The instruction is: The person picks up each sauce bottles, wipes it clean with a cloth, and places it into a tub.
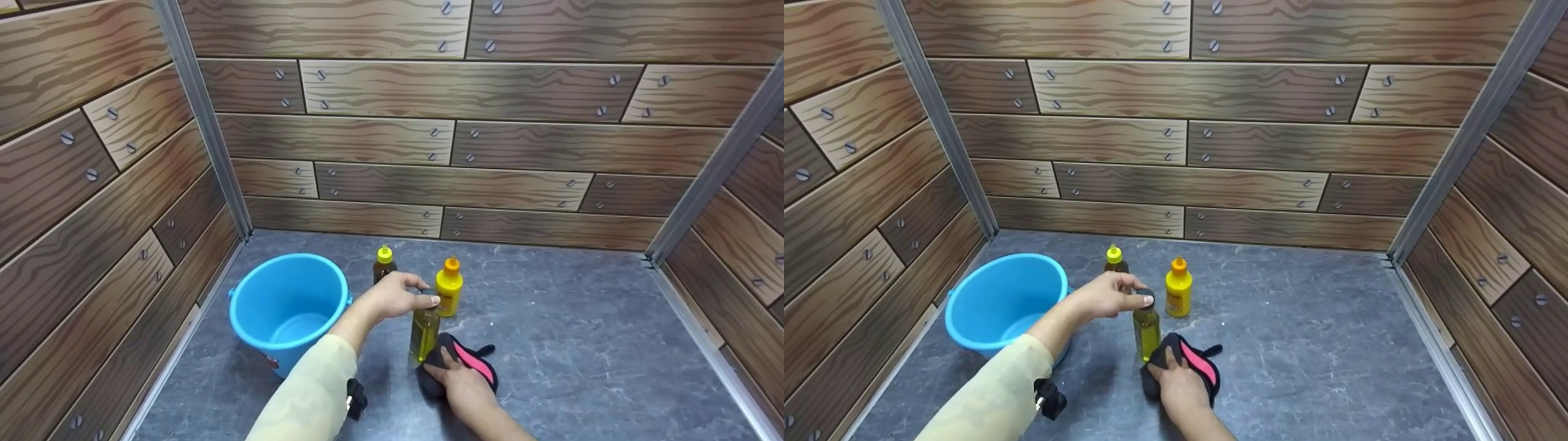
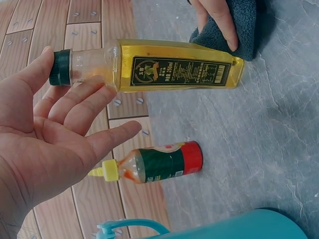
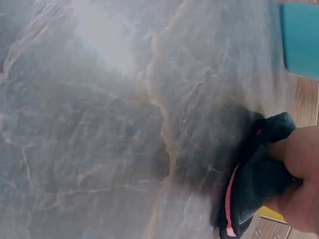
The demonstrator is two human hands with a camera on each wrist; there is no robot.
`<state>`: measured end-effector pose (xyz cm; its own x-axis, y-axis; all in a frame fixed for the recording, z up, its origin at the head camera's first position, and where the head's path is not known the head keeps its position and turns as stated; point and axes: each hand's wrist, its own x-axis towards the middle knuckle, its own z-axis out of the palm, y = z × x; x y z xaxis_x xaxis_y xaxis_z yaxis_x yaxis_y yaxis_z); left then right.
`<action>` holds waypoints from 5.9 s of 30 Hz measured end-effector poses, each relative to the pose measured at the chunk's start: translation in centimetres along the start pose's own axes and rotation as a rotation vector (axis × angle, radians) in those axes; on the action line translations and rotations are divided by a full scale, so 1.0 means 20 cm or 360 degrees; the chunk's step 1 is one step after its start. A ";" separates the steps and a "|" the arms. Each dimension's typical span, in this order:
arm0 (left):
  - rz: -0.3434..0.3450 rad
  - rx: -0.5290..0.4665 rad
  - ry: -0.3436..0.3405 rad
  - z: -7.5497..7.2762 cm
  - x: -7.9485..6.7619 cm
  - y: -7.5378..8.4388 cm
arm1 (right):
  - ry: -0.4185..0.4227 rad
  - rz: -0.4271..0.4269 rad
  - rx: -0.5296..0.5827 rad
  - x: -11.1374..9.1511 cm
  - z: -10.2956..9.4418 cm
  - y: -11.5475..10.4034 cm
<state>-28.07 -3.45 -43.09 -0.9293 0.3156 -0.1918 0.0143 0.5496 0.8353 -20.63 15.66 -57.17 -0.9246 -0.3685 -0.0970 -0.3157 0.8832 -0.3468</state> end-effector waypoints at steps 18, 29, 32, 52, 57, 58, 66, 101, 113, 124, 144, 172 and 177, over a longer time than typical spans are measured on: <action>0.0016 -0.0008 -0.0022 0.00 0.00 -0.01 | 0.0257 -0.0286 0.0207 -0.14 -0.02 0.14; -0.0015 -0.0012 -0.0019 0.00 0.00 0.00 | 0.0857 -0.0296 0.0305 -0.21 0.00 0.11; -0.0016 -0.0003 -0.0016 0.00 0.01 0.00 | 0.0925 -0.0286 0.0291 -0.21 -0.02 0.08; -0.0046 0.0003 -0.0027 -0.01 0.00 0.01 | 0.1174 -0.0500 0.0228 -0.09 -0.13 -0.07; -0.0040 -0.0022 -0.0043 -0.01 0.01 0.01 | 0.1169 -0.0466 0.0219 -0.07 -0.14 -0.09; -0.0042 -0.0026 -0.0046 -0.01 0.01 0.01 | 0.1168 -0.0454 0.0216 -0.06 -0.14 -0.09; -0.0030 -0.0018 -0.0056 -0.01 0.01 0.01 | 0.1211 -0.0448 0.0179 -0.03 -0.14 -0.12; -0.0024 -0.0033 -0.0035 -0.01 0.01 0.00 | 0.1391 -0.0550 0.0099 0.03 0.00 -0.11; -0.0080 0.0025 -0.0052 -0.02 0.01 0.01 | 0.1348 -0.0581 0.0114 0.03 0.04 -0.09; -0.0050 0.0018 -0.0071 -0.02 0.01 0.00 | 0.1332 -0.0541 0.0112 0.03 0.08 -0.08; -0.0058 0.0033 -0.0039 -0.02 0.02 0.00 | 0.1322 -0.0534 0.0161 0.02 0.13 -0.07; -0.0035 -0.0010 -0.0026 -0.01 0.00 0.00 | 0.1202 -0.0509 0.0076 -0.03 0.19 -0.03; -0.0050 -0.0004 -0.0013 0.00 0.00 0.00 | 0.1111 -0.0448 0.0037 -0.05 0.19 -0.04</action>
<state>-28.04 -3.54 -43.01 -0.9262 0.3046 -0.2220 -0.0157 0.5572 0.8302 -18.76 14.27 -60.39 -0.7327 -0.3033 0.6092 -0.5625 0.7738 -0.2913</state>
